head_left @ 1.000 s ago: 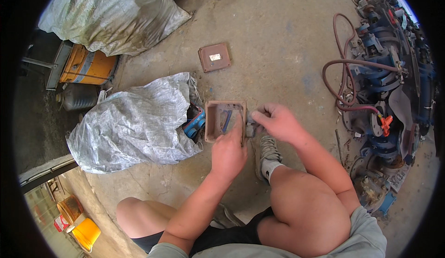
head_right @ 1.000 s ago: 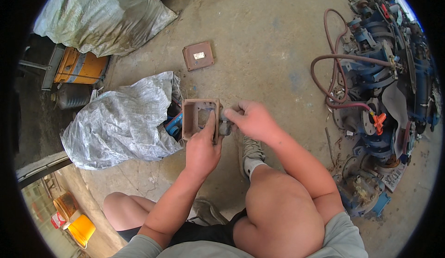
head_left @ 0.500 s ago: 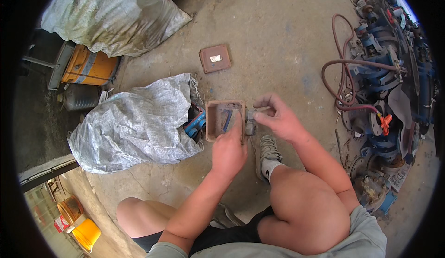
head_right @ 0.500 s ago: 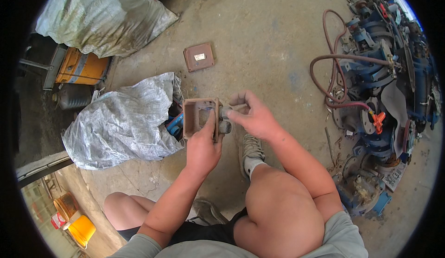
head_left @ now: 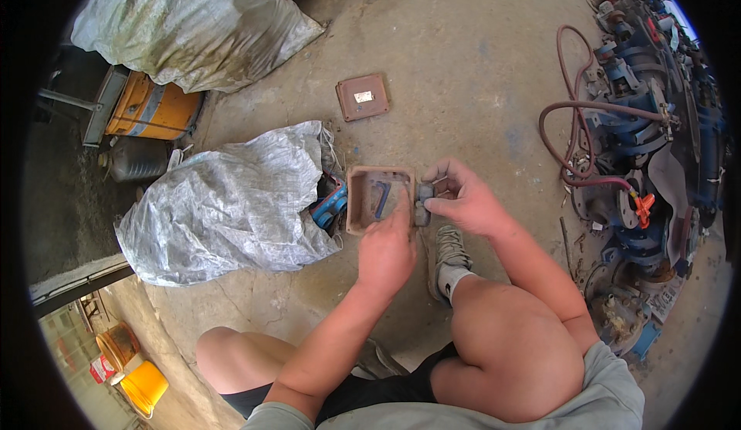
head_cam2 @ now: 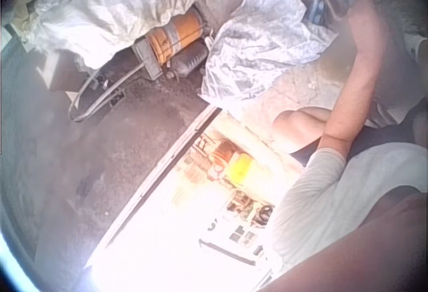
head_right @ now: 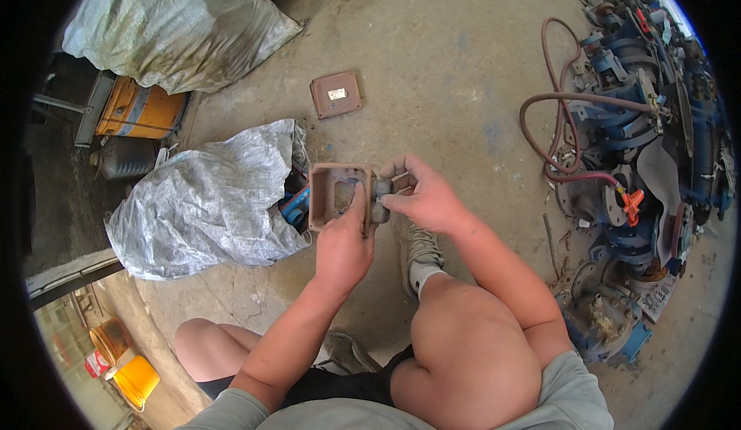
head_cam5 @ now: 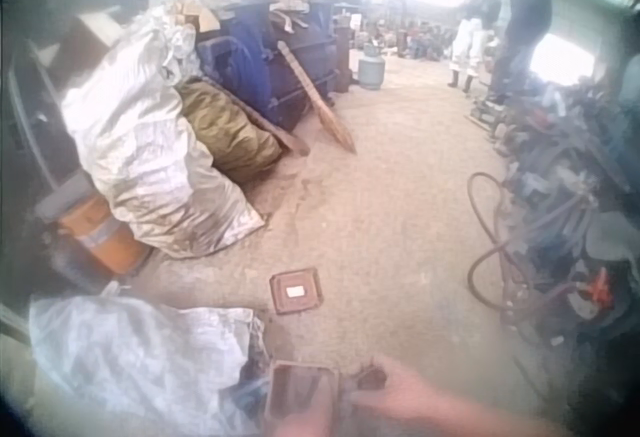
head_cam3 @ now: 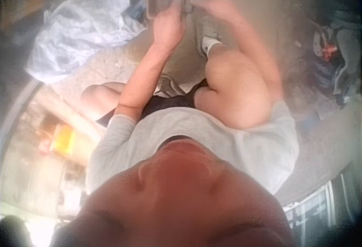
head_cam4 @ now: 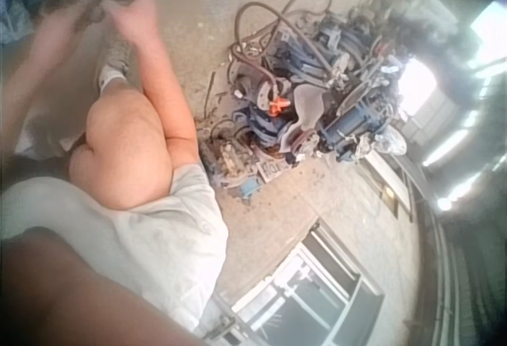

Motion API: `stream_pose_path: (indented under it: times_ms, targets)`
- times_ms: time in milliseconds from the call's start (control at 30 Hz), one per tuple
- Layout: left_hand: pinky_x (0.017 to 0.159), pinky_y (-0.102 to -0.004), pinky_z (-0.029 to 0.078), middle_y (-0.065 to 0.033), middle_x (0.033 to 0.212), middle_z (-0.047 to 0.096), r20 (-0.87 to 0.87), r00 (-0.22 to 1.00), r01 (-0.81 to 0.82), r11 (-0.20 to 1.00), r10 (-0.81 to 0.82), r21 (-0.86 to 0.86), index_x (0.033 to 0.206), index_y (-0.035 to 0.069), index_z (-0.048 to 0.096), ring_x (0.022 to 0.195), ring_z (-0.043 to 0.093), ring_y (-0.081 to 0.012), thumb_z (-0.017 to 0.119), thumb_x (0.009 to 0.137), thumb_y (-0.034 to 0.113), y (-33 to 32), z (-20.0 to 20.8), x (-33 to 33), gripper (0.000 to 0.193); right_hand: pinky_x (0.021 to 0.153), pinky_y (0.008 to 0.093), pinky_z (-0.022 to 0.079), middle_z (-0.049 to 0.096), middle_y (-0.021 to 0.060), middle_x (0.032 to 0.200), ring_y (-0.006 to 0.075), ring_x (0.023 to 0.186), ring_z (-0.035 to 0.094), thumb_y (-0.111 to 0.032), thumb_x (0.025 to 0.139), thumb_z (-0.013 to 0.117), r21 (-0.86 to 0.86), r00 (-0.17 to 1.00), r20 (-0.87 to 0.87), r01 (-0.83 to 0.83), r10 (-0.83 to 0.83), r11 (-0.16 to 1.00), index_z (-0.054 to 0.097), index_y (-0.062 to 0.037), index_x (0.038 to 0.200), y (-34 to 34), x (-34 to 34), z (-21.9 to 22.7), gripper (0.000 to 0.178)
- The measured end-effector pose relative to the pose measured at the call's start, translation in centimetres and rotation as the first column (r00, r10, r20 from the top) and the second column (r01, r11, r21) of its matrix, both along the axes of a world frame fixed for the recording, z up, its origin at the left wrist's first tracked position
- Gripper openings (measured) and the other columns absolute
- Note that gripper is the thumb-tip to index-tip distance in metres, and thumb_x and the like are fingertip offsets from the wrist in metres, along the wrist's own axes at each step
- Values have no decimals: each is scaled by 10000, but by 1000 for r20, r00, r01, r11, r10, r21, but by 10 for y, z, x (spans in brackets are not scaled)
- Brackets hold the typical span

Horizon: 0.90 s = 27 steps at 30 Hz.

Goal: The person sorts small metal parts from a sack, placing them into a container on the floor. They walk through the workshop, pick up a plastic bag, and wash their hands at an outdoor tap.

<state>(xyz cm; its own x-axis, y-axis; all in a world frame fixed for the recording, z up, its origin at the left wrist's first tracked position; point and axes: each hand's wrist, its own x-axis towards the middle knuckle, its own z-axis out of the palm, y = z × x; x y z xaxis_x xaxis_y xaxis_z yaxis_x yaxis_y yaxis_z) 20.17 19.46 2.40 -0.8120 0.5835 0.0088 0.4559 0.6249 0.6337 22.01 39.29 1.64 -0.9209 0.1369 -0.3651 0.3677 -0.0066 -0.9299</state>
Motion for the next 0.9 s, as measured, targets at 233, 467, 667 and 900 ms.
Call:
stream_pose_path:
  times_ms: [233,467,667,900]
  targets:
    - [728,-435,537,-177,858,690,-24,1000,-1,1000,1,9,1449,-67,455,786,691,-334,656,728,-4,0,-3,-6,751,783,294,514,659,59,1036,114,930,614,-208,929,736,230,987,136,-111,81,967,614,-21,1203,0,-2,3,353]
    - [743,-436,543,-176,864,693,-11,1000,14,1000,-14,-4,1454,-66,447,798,691,-343,663,719,-14,3,-7,-3,768,816,318,527,633,119,1192,164,1004,618,-238,931,744,-17,937,335,-103,102,995,505,-13,1313,5,-6,12,504]
    - [749,-460,543,-209,921,696,82,997,-16,1000,15,12,1466,-21,460,839,681,-394,706,763,17,5,-4,-2,745,791,309,525,667,82,1084,128,950,617,-205,939,732,-122,984,142,127,-109,984,563,1,1257,5,6,4,415]
    - [859,-447,561,-214,1086,715,355,925,-240,931,134,274,1475,64,487,1024,687,-411,734,806,30,9,-6,-4,714,813,309,533,660,64,1150,136,1037,629,-105,908,743,-481,978,111,206,-174,852,530,-27,1347,14,11,-2,494]
